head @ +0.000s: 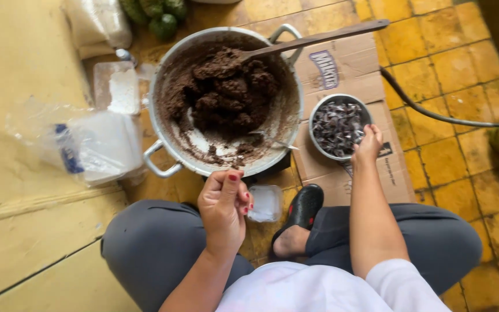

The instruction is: The person prepares a dark food paste by mixing it with a wooden spoon in a large pot, then taking small portions with a spoon and placing them into individual plastic wrappers by hand.

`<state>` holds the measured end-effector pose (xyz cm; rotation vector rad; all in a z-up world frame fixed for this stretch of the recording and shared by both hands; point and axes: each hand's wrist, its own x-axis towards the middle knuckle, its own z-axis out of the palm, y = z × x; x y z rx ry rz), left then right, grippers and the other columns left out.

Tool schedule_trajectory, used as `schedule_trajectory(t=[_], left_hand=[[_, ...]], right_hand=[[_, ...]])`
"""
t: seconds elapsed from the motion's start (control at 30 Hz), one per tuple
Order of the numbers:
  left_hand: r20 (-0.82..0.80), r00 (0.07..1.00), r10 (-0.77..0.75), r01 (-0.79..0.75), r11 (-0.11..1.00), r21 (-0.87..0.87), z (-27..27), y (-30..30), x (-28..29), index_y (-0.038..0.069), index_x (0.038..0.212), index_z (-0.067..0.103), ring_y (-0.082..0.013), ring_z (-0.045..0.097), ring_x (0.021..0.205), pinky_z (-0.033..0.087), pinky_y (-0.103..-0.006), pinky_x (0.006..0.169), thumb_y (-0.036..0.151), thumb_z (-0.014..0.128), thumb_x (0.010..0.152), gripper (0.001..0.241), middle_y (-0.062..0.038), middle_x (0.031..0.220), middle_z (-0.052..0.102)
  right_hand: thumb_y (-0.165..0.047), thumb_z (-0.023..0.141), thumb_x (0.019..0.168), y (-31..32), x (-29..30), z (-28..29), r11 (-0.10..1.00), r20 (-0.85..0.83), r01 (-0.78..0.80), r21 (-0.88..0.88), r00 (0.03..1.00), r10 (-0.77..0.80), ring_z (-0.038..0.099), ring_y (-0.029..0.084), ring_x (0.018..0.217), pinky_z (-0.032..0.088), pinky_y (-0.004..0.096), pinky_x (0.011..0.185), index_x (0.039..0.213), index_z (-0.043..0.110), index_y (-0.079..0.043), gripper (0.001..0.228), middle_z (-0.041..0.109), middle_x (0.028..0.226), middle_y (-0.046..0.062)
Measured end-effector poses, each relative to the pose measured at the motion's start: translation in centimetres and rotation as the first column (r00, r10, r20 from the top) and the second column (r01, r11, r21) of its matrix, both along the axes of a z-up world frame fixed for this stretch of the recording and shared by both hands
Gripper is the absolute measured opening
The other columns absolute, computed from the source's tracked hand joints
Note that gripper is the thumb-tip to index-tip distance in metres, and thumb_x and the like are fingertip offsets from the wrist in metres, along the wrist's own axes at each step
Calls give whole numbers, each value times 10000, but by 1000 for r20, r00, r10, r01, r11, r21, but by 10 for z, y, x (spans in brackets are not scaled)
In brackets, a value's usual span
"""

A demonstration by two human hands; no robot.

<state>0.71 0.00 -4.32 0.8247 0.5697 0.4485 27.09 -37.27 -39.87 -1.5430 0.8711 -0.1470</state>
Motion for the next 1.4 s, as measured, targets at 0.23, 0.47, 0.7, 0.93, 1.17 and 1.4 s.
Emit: schedule_trajectory(t=[0.23, 0.47, 0.7, 0.93, 1.17, 1.4], left_hand=[[26, 991, 131, -132, 989, 64, 12, 16, -1, -50, 812, 632, -207, 485, 370, 430, -259, 384, 143, 634, 1018, 282, -130, 453, 454], [11, 1000, 12, -13, 982, 188, 31, 33, -13, -19, 1018, 755, -241, 560, 1205, 441, -390, 1065, 352, 468, 1091, 475, -175, 1314, 625], [-52, 998, 31, -25, 993, 116, 27, 51, -34, -33, 1036, 702, -224, 583, 1151, 491, -391, 1006, 262, 556, 1047, 329, -166, 1328, 617], [-72, 996, 49, -41, 993, 109, 20, 71, -51, -80, 1018, 697, -254, 615, 1110, 528, -414, 960, 214, 548, 1045, 331, -198, 1266, 635], [-102, 993, 56, -43, 991, 125, 14, 80, -56, -61, 1014, 729, -223, 660, 1033, 561, -386, 906, 212, 553, 1046, 327, -170, 1174, 686], [-149, 987, 59, -32, 984, 178, 7, 75, -50, -52, 999, 745, -195, 692, 977, 591, -338, 864, 198, 572, 1030, 305, -142, 1119, 721]], right_hand=[[-263, 765, 808, 89, -81, 11, 516, -498, -817, -257, 570, 654, 718, 253, 687, 609, 375, 530, 911, 808, -282, 113, 740, 749, 40], [-409, 764, 818, 196, -171, 53, -278, -719, -956, 92, -257, 646, 782, 209, 730, 622, 376, 704, 1074, 812, -198, 335, 791, 786, 72], [-164, 693, 791, 207, -260, -3, -626, -636, -241, -742, -41, 770, 664, 378, 809, 498, 509, 649, 1103, 700, -163, 311, 654, 987, 188], [-118, 603, 919, 207, -250, -17, -770, -752, -417, -482, -254, 608, 657, 414, 1052, 582, 459, 722, 1298, 585, -162, 382, 618, 1220, 201], [-252, 718, 825, 202, -245, -33, -782, -766, -320, -534, -207, 608, 614, 388, 1073, 545, 456, 722, 1164, 656, -173, 354, 626, 1170, 161], [-94, 576, 906, 207, -241, -58, -742, -720, -346, -574, -219, 659, 641, 446, 1050, 595, 435, 660, 1189, 665, -54, 300, 656, 1161, 270]])
